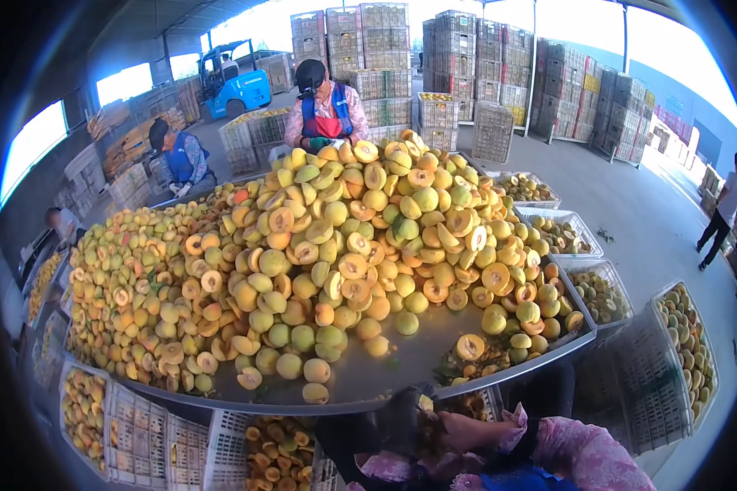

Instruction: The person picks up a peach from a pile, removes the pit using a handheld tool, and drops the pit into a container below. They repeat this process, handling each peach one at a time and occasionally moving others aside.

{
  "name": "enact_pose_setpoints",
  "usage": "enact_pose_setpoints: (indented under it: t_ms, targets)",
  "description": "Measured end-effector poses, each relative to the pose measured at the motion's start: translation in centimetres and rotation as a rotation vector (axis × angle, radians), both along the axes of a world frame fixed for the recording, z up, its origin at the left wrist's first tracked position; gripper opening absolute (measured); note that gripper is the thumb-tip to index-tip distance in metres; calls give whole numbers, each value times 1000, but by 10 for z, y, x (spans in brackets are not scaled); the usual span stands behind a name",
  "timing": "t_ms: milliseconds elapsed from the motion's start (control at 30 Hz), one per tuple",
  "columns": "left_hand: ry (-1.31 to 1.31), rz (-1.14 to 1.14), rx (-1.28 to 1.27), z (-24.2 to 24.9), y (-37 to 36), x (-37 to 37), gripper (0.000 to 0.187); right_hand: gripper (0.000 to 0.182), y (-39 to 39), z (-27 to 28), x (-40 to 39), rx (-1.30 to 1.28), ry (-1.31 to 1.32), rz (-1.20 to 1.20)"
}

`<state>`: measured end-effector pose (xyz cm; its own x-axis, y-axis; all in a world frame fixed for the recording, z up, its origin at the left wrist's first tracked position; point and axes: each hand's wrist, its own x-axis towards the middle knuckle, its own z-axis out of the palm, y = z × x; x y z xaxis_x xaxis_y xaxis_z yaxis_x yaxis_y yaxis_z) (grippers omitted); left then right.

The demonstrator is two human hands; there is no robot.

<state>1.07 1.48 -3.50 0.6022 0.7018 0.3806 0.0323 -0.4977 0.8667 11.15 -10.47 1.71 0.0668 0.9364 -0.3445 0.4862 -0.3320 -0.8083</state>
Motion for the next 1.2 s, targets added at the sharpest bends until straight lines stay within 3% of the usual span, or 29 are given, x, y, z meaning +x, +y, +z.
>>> enact_pose_setpoints:
  t_ms: [33, 67, 133, 200, 233, 300, 367, 433, 467, 533, 767, 867, 933, 967, 1033, 1200]
  targets:
    - [21, -15, 151, 6, 3, -2, 34, 34, 1, -1, 2, -6, -5, 8]
    - [20, -12, 144, 10, 5, -4, 34, 33, 6, 22, -2, -134, 116, -31]
    - [27, -49, -72, 20, 7, -9, 39, 31, 8, 15, -5, -272, 244, -75]
    - [26, -99, 4, 33, 12, -16, 38, 30, 5, -26, -4, 0, 207, -41]
    - [24, -147, 85, 39, 14, -20, 37, 30, 2, -32, -4, -9, 216, -43]
    - [-31, -127, 106, 46, 13, -25, 35, 29, 10, -9, -4, 69, 41, 12]
    - [-77, -114, 109, 57, 11, -27, 33, 27, 20, 23, -4, -61, 151, -29]
    - [-492, -356, -1676, 72, 13, -29, 34, 24, 20, 42, -7, -190, 335, -70]
    - [-474, -331, -1700, 73, 13, -24, 34, 23, 22, 48, -5, -185, 401, -73]
    - [-416, -274, -1222, 71, 11, -19, 35, 22, 22, 52, -6, -199, 417, -80]
    - [-314, -254, -1031, 68, -1, -16, 38, 22, 11, 39, -8, -121, 415, -112]
    - [-272, -261, -850, 79, -8, -19, 38, 22, 9, 34, -6, -91, 388, -86]
    - [-224, -223, -597, 88, -10, -18, 36, 22, 7, 29, -4, -99, 356, -68]
    - [-218, -224, -597, 81, -7, -18, 36, 23, 6, 25, -2, -40, 234, -14]
    - [-64, -201, 356, 61, 1, -21, 52, 24, 2, 18, -1, 17, 122, 33]
    - [5, -279, 370, 68, 1, -19, 49, 26, 0, 15, 2, -97, 18, 88]
